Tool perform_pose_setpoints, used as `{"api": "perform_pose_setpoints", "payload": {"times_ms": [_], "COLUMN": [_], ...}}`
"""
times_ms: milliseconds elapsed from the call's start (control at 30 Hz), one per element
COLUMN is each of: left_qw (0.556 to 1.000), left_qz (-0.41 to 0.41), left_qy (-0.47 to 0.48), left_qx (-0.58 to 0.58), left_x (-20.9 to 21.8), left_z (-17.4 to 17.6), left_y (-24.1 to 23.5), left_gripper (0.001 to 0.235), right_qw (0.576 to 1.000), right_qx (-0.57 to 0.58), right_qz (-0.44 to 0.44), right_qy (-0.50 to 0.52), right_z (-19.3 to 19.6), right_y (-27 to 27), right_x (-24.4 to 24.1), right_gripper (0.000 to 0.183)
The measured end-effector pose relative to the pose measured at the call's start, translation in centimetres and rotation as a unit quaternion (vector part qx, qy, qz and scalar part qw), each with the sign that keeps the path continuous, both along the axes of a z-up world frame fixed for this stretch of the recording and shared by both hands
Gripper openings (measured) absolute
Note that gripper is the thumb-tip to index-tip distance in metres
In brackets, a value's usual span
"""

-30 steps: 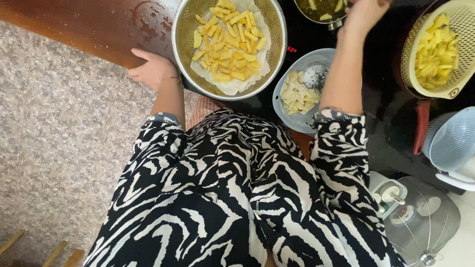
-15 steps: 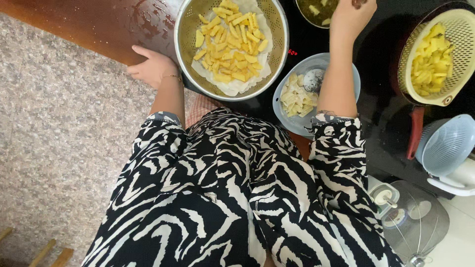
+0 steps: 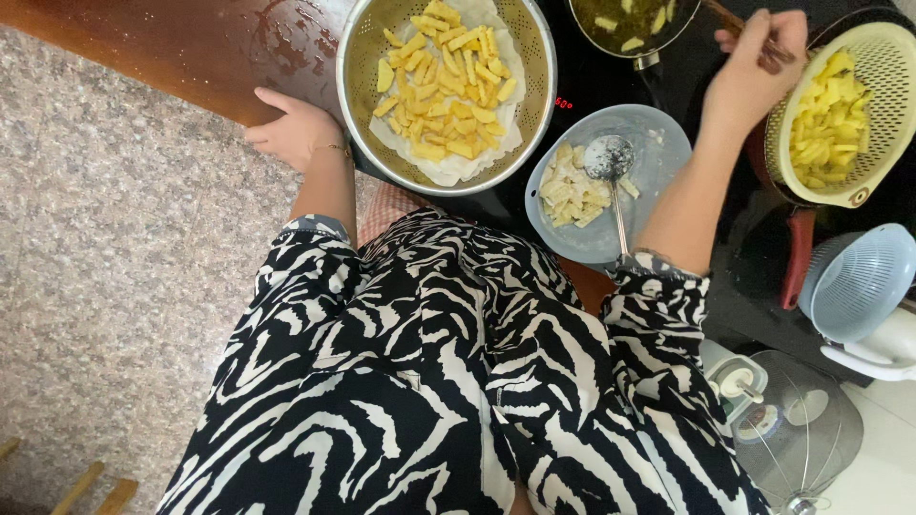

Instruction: The person transfers fried potato pieces from a pan of oil into a strainer lined with paper towels using chopsticks and a spoon.

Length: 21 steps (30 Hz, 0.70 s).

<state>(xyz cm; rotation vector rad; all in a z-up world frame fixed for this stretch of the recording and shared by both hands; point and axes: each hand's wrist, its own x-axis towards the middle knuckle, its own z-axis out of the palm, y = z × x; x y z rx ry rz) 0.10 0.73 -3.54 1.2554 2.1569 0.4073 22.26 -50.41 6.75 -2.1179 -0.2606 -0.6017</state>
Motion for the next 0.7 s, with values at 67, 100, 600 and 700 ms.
{"api": "perform_pose_setpoints", "payload": {"times_ms": [67, 100, 600, 700], "left_qw": [1.0, 1.0, 0.999, 0.999], "left_qz": [-0.001, 0.001, -0.021, -0.023], "left_qy": [0.0, 0.001, -0.005, -0.023], "left_qx": [-0.018, -0.015, -0.032, -0.039], "left_x": [0.0, 0.0, 0.1, 0.1], "left_z": [0.3, 1.1, 2.5, 3.0], "left_y": [0.1, -0.3, -0.5, -0.7], "left_gripper": [0.095, 0.095, 0.101, 0.099], "right_qw": [0.994, 0.994, 0.927, 0.951], "right_qx": [0.09, 0.092, -0.199, -0.093], "right_qz": [-0.014, -0.011, 0.266, 0.245], "right_qy": [0.055, 0.056, 0.175, 0.164], "right_z": [0.4, 1.8, 11.2, 10.5], "right_y": [-0.1, 0.6, 11.7, 9.1], "right_x": [-0.6, -2.1, -12.4, -11.0], "right_gripper": [0.022, 0.022, 0.021, 0.012]}}
